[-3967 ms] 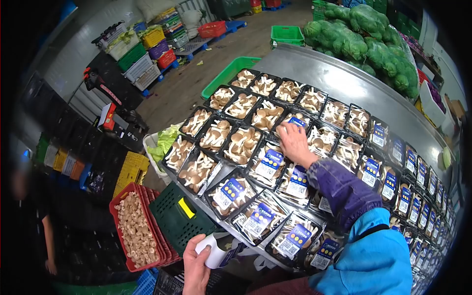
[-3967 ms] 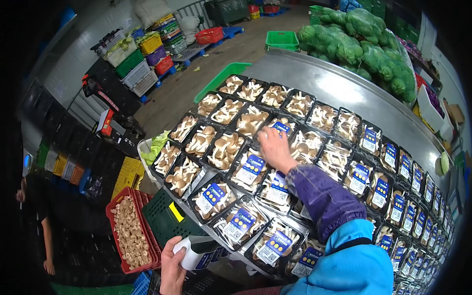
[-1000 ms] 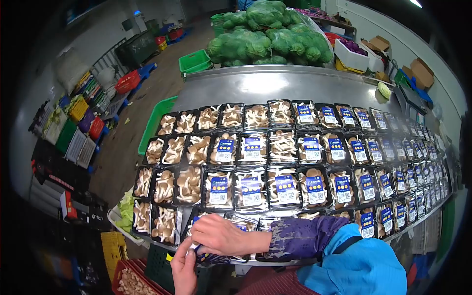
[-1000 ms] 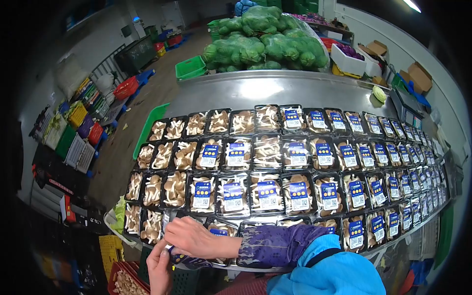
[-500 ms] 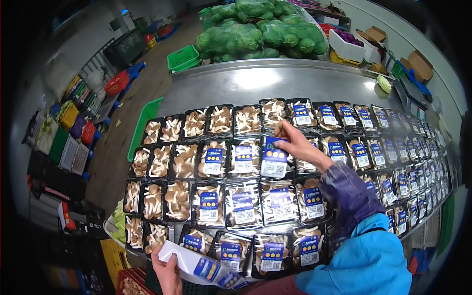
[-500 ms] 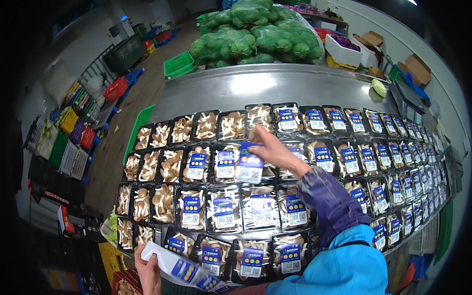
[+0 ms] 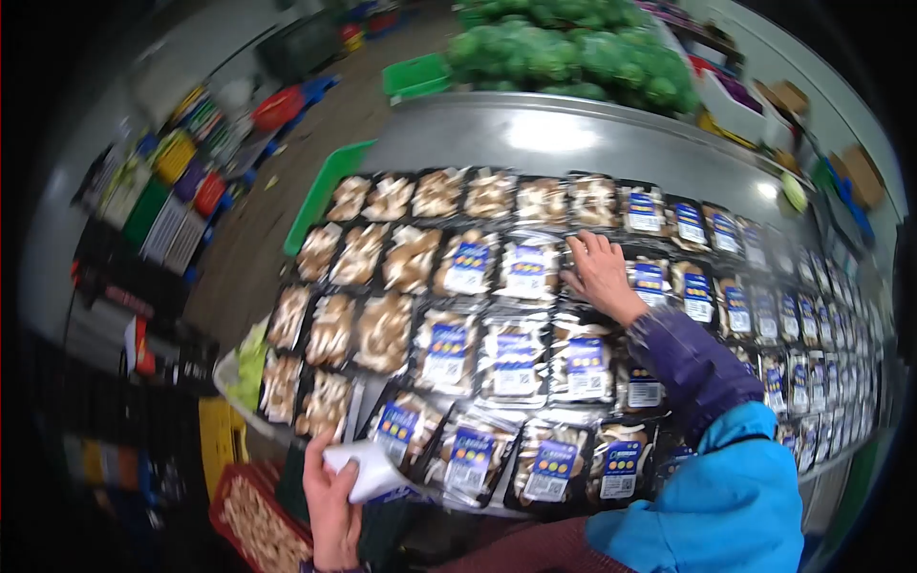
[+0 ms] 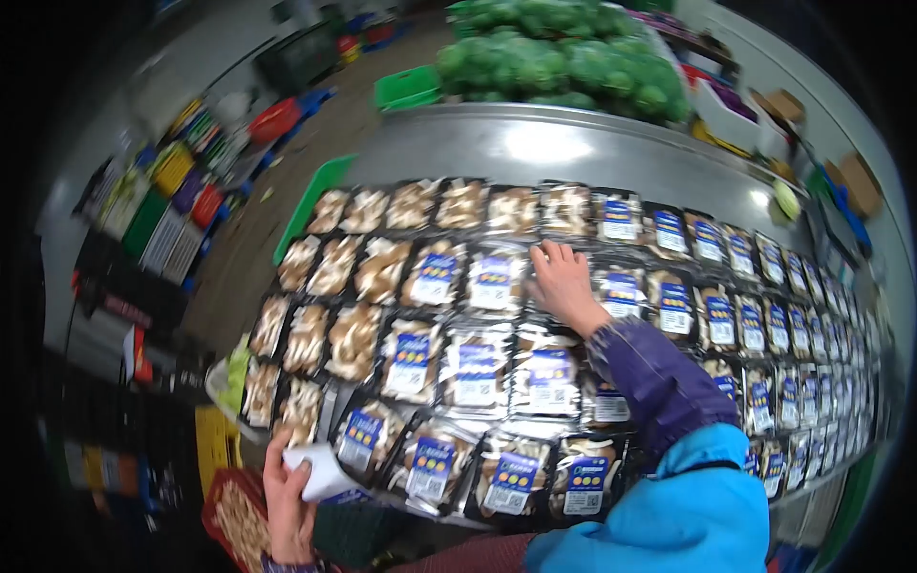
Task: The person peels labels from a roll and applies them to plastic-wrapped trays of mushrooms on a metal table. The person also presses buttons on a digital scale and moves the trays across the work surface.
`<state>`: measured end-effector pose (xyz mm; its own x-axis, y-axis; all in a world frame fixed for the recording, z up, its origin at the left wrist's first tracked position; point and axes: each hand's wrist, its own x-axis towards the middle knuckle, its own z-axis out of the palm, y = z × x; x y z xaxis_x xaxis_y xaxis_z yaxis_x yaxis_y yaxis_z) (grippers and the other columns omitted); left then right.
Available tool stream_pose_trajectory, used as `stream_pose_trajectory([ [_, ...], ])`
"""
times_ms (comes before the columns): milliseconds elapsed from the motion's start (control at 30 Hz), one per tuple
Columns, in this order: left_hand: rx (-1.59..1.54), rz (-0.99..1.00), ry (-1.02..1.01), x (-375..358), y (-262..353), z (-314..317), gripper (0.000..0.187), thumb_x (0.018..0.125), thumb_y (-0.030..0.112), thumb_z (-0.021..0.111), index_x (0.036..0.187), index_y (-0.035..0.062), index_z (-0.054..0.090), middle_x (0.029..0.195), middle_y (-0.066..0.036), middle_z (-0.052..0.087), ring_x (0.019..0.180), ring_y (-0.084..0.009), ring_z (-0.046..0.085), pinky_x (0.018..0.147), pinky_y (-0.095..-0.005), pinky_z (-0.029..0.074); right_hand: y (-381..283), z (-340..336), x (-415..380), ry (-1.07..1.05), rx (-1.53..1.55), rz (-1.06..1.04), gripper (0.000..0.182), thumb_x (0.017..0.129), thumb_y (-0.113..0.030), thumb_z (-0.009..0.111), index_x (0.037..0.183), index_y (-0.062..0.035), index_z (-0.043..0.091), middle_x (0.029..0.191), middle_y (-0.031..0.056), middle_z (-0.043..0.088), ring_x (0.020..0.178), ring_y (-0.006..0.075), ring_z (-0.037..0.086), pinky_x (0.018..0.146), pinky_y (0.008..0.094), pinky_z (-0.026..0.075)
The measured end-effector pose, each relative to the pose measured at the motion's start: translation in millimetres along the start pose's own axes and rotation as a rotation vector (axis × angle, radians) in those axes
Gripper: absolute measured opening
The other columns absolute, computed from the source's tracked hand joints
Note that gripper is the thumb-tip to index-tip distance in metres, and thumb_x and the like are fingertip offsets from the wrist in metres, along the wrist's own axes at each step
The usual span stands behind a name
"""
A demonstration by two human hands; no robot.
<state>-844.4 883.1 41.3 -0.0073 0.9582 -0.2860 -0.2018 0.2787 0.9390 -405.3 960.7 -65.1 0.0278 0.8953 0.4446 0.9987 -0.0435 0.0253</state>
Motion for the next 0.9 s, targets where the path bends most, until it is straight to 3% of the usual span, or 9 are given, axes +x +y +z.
stream_pose_trajectory([
  [100, -0.066, 0.026, -0.099, -10, 17, -1, 0.055, 0.079, -0.009, 0.053, 0.129, 0.0054, 0.036, 0.105, -0.011, 0.055, 0.095, -0.0185, 0.057, 0.083, -0.032, 0.048, -121, -54, -2, -0.228, 0.899, -0.202, 0.059, 0.071, -0.025, 0.07, 0.119, -0.0019, 0.045, 0.119, 0.0175, 0.047, 0.113, 0.0346, 0.043, 0.095, 0.0399, 0.036],
  [167, -0.147, 0.075, -0.132, -17, 30, -3, 0.054, 0.081, -0.007, 0.054, 0.129, 0.0055, 0.035, 0.106, -0.011, 0.054, 0.096, -0.018, 0.056, 0.084, -0.032, 0.047, -207, -102, -16, -0.55, 1.371, -0.33, 0.069, 0.068, -0.021, 0.073, 0.127, -0.0059, 0.04, 0.123, 0.015, 0.044, 0.119, 0.0281, 0.04, 0.1, 0.0376, 0.032],
  [267, -0.304, 0.155, -0.025, -23, 56, -15, 0.051, 0.086, 0.0, 0.052, 0.132, 0.0067, 0.031, 0.107, -0.012, 0.054, 0.098, -0.0185, 0.056, 0.085, -0.0333, 0.046, -280, -133, -29, -1.035, 1.617, -0.4, 0.039, 0.08, -0.015, 0.065, 0.115, -0.0021, 0.054, 0.107, 0.0107, 0.061, 0.094, 0.0133, 0.057, 0.081, 0.0265, 0.045],
  [333, -0.399, 0.315, 0.058, -23, 57, -34, 0.045, 0.09, 0.003, 0.045, 0.132, 0.0061, 0.028, 0.116, -0.013, 0.05, 0.107, -0.0221, 0.051, 0.089, -0.0358, 0.044, -307, -138, -35, -1.017, 1.864, -0.063, 0.025, 0.082, -0.011, 0.061, 0.104, 0.0004, 0.061, 0.093, 0.0051, 0.066, 0.087, 0.0079, 0.057, 0.081, 0.0253, 0.045],
  [500, 0.03, 0.176, -0.091, -43, 28, -46, 0.035, 0.09, 0.004, 0.047, 0.125, 0.0027, 0.044, 0.117, -0.006, 0.051, 0.105, -0.0116, 0.049, 0.09, -0.0253, 0.039, -314, -149, -23, -0.949, 1.631, -0.19, 0.024, 0.082, -0.018, 0.064, 0.098, -0.0005, 0.062, 0.081, 0.0058, 0.065, 0.078, 0.0087, 0.057, 0.071, 0.0248, 0.045],
  [600, 0.084, 0.135, -0.062, -40, 27, -45, 0.034, 0.09, 0.003, 0.045, 0.124, 0.0012, 0.047, 0.112, -0.005, 0.054, 0.102, -0.0107, 0.05, 0.089, -0.0244, 0.04, -312, -150, -13, -0.394, 1.293, -0.266, 0.032, 0.07, -0.017, 0.073, 0.096, -0.004, 0.059, 0.085, 0.0096, 0.059, 0.074, 0.0215, 0.058, 0.067, 0.0308, 0.047],
  [667, 0.131, 0.117, -0.107, -36, 26, -41, 0.035, 0.09, 0.002, 0.044, 0.125, 0.0005, 0.046, 0.11, -0.005, 0.055, 0.101, -0.0105, 0.05, 0.088, -0.0241, 0.04, -314, -143, -3, 0.027, 1.163, -0.59, 0.036, 0.06, -0.016, 0.074, 0.091, -0.0071, 0.058, 0.093, 0.0075, 0.056, 0.086, 0.0265, 0.054, 0.068, 0.0347, 0.046],
  [733, 0.189, 0.026, -0.145, -34, 28, -30, 0.033, 0.091, 0.009, 0.045, 0.123, 0.0024, 0.049, 0.105, -0.002, 0.055, 0.087, -0.0064, 0.051, 0.073, -0.021, 0.042, -310, -132, -1, 0.095, 1.083, -0.684, 0.032, 0.059, -0.014, 0.072, 0.087, -0.0083, 0.057, 0.092, 0.006, 0.056, 0.086, 0.0249, 0.054, 0.068, 0.0344, 0.045],
  [900, -0.054, -0.049, -0.251, -4, 13, -16, 0.042, 0.089, 0.021, 0.052, 0.122, -0.0037, 0.046, 0.114, -0.008, 0.054, 0.103, -0.0172, 0.054, 0.09, -0.0289, 0.041, -256, -128, 1, 0.105, 1.009, -0.659, 0.019, 0.071, -0.009, 0.066, 0.084, -0.0056, 0.052, 0.087, 0.0081, 0.054, 0.08, 0.026, 0.053, 0.068, 0.0332, 0.045],
])
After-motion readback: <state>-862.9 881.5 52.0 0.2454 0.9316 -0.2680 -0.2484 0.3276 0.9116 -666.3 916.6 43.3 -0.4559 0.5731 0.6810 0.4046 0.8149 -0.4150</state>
